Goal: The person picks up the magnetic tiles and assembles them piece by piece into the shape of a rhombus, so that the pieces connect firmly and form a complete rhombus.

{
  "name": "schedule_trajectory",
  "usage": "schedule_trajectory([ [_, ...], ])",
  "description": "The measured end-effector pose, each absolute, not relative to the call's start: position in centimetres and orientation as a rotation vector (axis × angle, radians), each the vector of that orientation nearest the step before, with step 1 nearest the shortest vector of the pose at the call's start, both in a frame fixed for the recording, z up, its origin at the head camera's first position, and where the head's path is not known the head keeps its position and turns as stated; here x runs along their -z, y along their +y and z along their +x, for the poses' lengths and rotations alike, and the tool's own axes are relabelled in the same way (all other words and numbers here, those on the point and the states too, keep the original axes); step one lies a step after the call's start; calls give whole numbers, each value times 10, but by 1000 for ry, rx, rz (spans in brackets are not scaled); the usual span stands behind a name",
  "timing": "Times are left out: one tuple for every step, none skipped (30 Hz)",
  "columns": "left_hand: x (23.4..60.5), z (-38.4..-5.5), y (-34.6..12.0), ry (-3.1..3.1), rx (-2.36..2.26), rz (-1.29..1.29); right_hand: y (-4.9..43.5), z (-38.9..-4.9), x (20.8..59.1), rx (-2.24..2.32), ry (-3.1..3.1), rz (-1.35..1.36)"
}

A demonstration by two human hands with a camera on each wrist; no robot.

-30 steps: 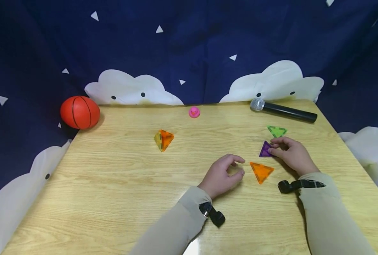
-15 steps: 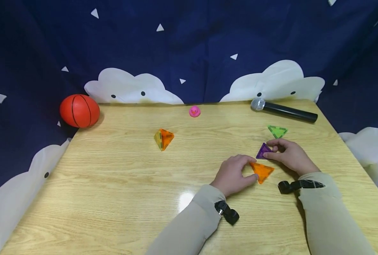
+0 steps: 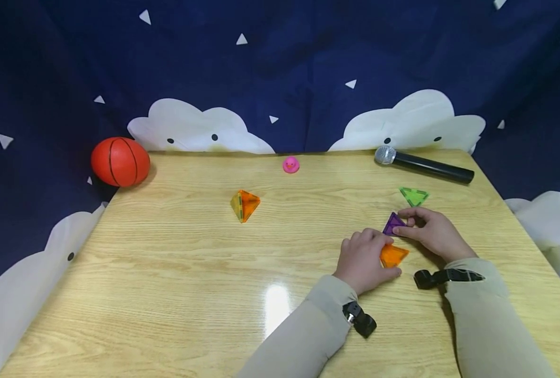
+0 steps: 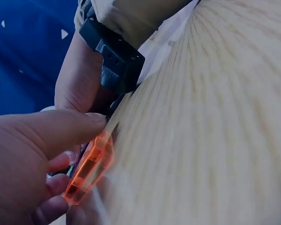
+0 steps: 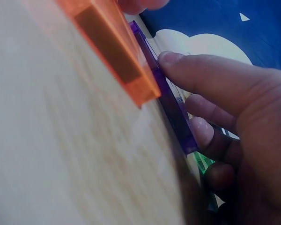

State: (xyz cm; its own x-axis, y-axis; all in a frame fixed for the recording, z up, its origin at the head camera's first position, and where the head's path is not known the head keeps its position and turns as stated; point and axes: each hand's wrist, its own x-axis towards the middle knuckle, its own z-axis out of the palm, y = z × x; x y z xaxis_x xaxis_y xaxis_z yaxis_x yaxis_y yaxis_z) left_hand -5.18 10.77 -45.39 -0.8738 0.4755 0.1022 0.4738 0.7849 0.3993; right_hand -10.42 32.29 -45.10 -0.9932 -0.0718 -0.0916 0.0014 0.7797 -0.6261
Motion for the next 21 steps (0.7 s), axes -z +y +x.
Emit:
schedule_trajectory([
  [453,-51,109,2972,-641,780,323,-104,451,1006,2859,-51],
  [452,-51,109,2979,-614,771,323,-104,450,1008,2858,-44],
  [452,-51,110,2986,-585,765,323,-104,450,1009,2858,-37],
  [451,-50,111,2996,-551,757,323,-104,449,1010,2856,-31],
  [450,-50,112,3004,-525,748,323,-104,449,1017,2851,-27],
  [449,-50,112,3015,-505,738,323,-103,448,1021,2847,-23],
  [449,-50,113,3025,-490,724,323,-103,448,1023,2848,-23],
  [448,-50,113,3034,-477,709,323,-103,448,1027,2849,-27],
  [447,-49,113,3039,-474,696,323,-103,447,1031,2849,-31],
  [447,-49,113,3043,-476,683,323,-103,447,1035,2850,-37],
  [446,-49,112,3043,-486,674,324,-103,447,1038,2852,-40],
  [446,-49,112,3041,-496,668,324,-102,447,1039,2855,-42],
  [446,-49,111,3035,-507,662,325,-102,447,1040,2856,-41],
  [446,-49,111,3030,-517,657,325,-102,447,1041,2853,-33],
  [446,-49,109,3028,-524,652,326,-102,447,1040,2848,-26],
  [446,-49,108,3025,-530,648,326,-102,447,1035,2847,-21],
  [446,-49,107,3023,-535,646,325,-101,448,1030,2845,-16],
  [446,-49,105,3020,-539,644,325,-101,448,1023,2842,-10],
  [447,-49,103,3018,-544,643,325,-101,448,1013,2841,-6],
  [447,-49,102,3016,-548,645,324,-102,448,1001,2842,-2],
  [447,-49,99,3011,-559,648,324,-102,448,992,2844,-2],
])
